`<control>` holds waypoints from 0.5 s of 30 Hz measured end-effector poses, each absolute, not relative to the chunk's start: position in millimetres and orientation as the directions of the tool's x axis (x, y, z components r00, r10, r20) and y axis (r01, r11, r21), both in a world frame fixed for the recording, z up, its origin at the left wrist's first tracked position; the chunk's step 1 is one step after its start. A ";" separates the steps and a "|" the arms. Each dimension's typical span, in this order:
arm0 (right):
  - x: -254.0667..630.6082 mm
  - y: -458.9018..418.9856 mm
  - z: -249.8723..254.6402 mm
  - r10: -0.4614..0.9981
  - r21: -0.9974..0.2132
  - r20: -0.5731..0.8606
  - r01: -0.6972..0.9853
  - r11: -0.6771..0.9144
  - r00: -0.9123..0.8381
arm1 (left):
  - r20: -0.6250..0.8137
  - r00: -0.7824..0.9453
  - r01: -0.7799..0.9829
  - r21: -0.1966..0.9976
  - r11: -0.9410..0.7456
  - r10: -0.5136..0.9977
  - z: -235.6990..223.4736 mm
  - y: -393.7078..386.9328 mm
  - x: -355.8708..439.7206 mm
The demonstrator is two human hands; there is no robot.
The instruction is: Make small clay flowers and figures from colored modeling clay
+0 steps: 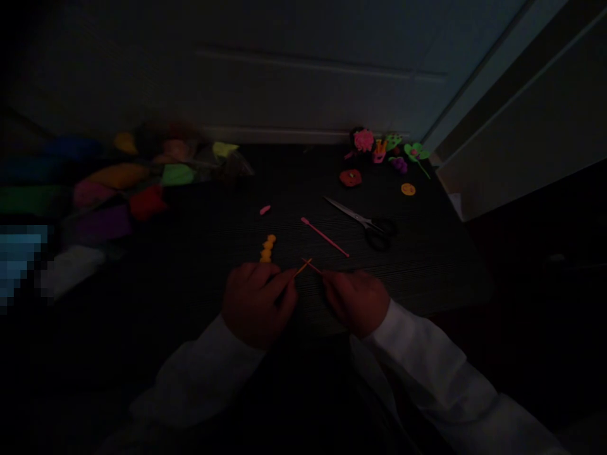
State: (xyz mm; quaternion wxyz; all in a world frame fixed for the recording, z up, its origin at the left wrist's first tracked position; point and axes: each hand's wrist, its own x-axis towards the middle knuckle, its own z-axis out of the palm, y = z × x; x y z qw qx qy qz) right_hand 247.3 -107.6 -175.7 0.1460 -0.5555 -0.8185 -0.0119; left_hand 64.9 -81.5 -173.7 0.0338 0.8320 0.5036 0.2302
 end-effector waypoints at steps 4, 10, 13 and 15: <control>247.6 -108.3 -176.6 0.906 -0.139 0.254 0.914 0.381 -0.339 | 0.362 0.382 0.819 0.294 -0.493 0.850 -173.7 -80.4 63.5; 248.1 -109.5 -177.7 0.918 -0.152 0.235 0.921 0.359 -0.319 | 0.367 0.367 0.819 0.308 -0.484 0.855 -173.9 -79.6 60.7; 248.3 -108.9 -177.2 0.913 -0.156 0.230 0.913 0.376 -0.337 | 0.348 0.402 0.814 0.288 -0.505 0.847 -173.2 -80.3 62.0; 247.9 -108.6 -176.8 0.908 -0.152 0.237 0.910 0.386 -0.345 | 0.330 0.421 0.813 0.276 -0.513 0.845 -172.2 -80.6 63.3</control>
